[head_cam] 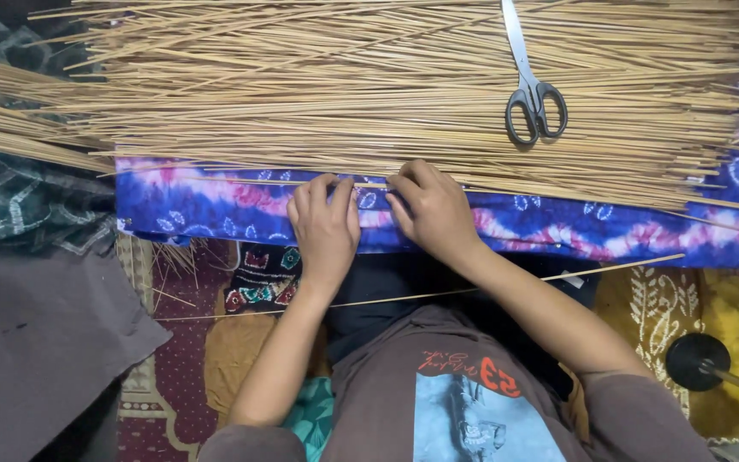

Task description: The person is organizing and aligning thin wooden sticks into a bundle, using scissors to trim them as needed.

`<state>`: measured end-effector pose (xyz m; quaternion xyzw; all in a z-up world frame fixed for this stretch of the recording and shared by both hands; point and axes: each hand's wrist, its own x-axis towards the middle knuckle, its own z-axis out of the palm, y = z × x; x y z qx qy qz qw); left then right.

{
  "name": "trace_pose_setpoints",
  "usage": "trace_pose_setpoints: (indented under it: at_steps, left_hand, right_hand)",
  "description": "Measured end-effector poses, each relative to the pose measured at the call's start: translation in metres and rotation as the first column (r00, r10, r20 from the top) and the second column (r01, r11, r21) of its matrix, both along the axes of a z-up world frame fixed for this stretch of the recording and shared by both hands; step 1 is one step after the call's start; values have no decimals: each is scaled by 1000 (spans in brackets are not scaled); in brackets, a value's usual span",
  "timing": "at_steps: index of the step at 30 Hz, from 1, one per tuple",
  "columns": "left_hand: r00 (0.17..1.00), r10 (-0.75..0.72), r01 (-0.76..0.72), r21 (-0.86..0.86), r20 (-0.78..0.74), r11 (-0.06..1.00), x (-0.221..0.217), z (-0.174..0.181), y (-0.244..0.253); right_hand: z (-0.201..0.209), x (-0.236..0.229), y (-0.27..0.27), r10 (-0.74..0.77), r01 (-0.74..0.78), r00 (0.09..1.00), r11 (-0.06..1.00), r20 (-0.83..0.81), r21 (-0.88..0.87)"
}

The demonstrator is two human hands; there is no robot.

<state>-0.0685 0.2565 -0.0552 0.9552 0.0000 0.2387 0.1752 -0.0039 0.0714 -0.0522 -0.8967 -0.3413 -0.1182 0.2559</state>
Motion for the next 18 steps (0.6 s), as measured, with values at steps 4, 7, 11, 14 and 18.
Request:
trace_pose_setpoints:
  at_steps: [4, 7, 11, 14, 18]
  left_hand:
    - [999, -13, 13, -15, -31, 1000, -5, 2, 1]
    - [999, -23, 22, -17, -37, 1000, -7, 2, 2]
    - [999, 41, -41, -9, -1, 999, -5, 1, 2]
    - [998, 51, -50, -9, 35, 999, -4, -1, 3]
    - [999, 20, -19, -24, 46, 1000, -4, 0, 4]
  right_hand:
    - [-6, -3, -2, 20, -20, 1000, 1000, -17, -21]
    - [-5, -3, -3, 15, -16, 1000, 999, -21, -42]
    - [-1, -4, 0, -29, 29, 1000, 999, 4, -43]
    - [-2, -3, 0, -43, 43, 999, 998, 4, -37]
    - [-6, 0, -1, -41, 41, 999, 999, 1, -25]
